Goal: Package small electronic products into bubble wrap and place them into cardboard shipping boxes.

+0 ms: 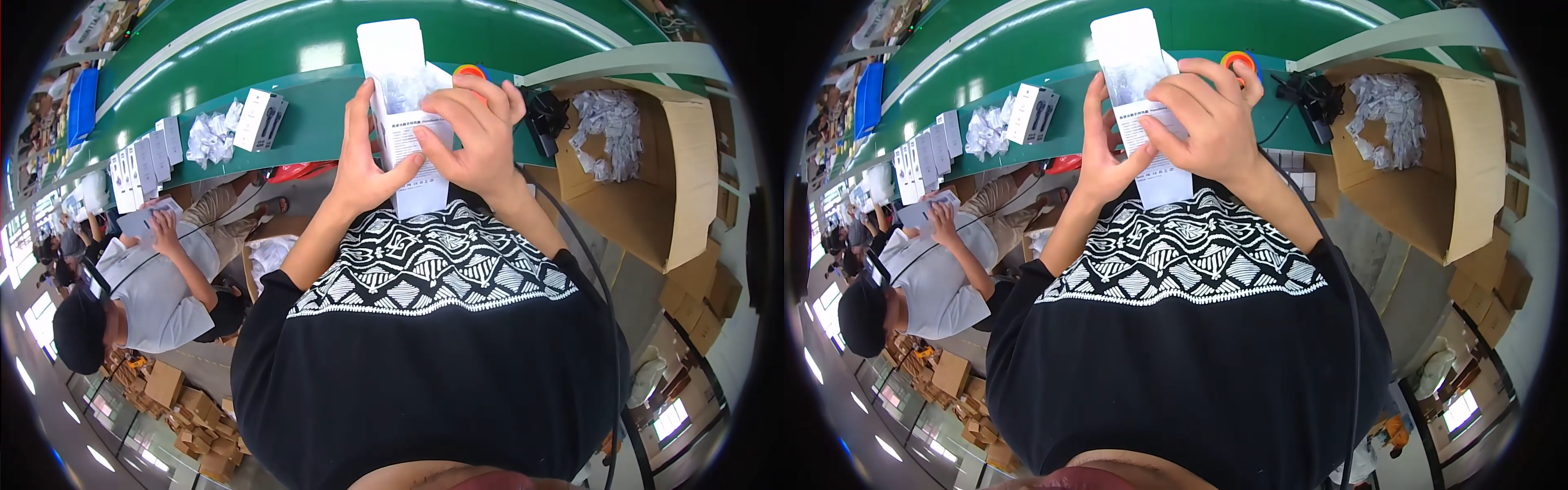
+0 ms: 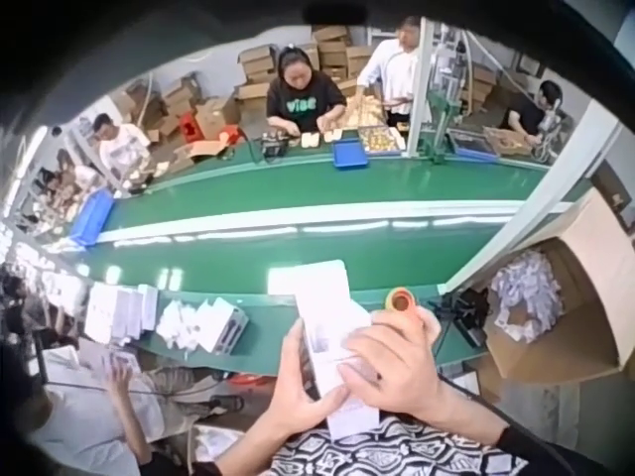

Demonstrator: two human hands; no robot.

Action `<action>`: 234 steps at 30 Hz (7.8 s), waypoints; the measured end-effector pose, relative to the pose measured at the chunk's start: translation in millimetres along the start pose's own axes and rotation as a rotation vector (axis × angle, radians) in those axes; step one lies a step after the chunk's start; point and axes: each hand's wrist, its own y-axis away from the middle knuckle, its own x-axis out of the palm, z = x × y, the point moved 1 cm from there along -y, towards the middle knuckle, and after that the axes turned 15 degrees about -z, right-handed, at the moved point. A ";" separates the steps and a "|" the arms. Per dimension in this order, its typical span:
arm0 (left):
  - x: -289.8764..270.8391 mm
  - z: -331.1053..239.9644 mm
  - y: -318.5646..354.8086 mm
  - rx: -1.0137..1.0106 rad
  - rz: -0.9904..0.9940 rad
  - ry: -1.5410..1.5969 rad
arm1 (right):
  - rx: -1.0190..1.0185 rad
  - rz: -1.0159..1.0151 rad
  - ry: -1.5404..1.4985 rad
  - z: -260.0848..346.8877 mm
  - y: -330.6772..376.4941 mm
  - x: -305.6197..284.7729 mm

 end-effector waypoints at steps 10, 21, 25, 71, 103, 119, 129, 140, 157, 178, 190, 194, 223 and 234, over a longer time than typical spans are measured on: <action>3.3 -11.4 -16.2 0.044 0.059 -0.146 | 0.136 -0.063 -0.436 -0.3 3.7 10.1; 5.7 -10.4 -23.9 0.540 -0.015 -0.380 | 0.340 0.115 -0.655 -47.9 39.6 27.2; -1.8 -1.3 -34.2 0.558 0.182 -0.505 | 0.957 -0.324 -0.969 -28.6 36.7 37.2; 15.1 56.0 -38.8 0.277 -0.362 -0.146 | 1.122 0.224 -0.831 -57.6 44.5 56.7; -139.1 255.5 -56.0 -0.596 0.099 -0.448 | 0.902 0.409 0.221 -160.5 210.4 144.3; -75.3 235.9 10.7 0.253 -0.032 -1.177 | 0.969 0.843 0.150 -117.7 206.1 137.7; -40.5 236.8 -9.8 -0.146 0.206 -1.052 | 1.180 0.690 -0.189 -106.2 251.4 122.4; -18.3 231.4 -1.9 -0.313 0.264 -0.946 | 1.280 0.733 -0.127 -121.2 269.6 121.4; -86.6 238.8 -21.6 0.072 -0.243 -1.418 | 1.269 0.730 -0.200 -137.6 302.8 129.4; -78.3 275.9 40.4 -0.401 0.274 -0.862 | 1.101 0.981 -0.208 -123.1 264.6 104.6; -69.4 260.9 1.2 -0.480 0.063 -0.784 | 1.584 0.436 -0.120 -156.6 284.2 72.6; -79.0 240.1 -3.0 -0.462 -0.039 -0.651 | 1.586 0.416 -0.126 -180.1 326.5 34.5; 12.6 274.5 -17.5 -0.222 0.360 -0.622 | 1.822 -0.040 0.069 -185.3 302.7 45.5; -372.4 201.2 -113.1 -0.240 -1.209 -1.179 | 1.289 0.382 -0.026 -240.8 432.8 -54.6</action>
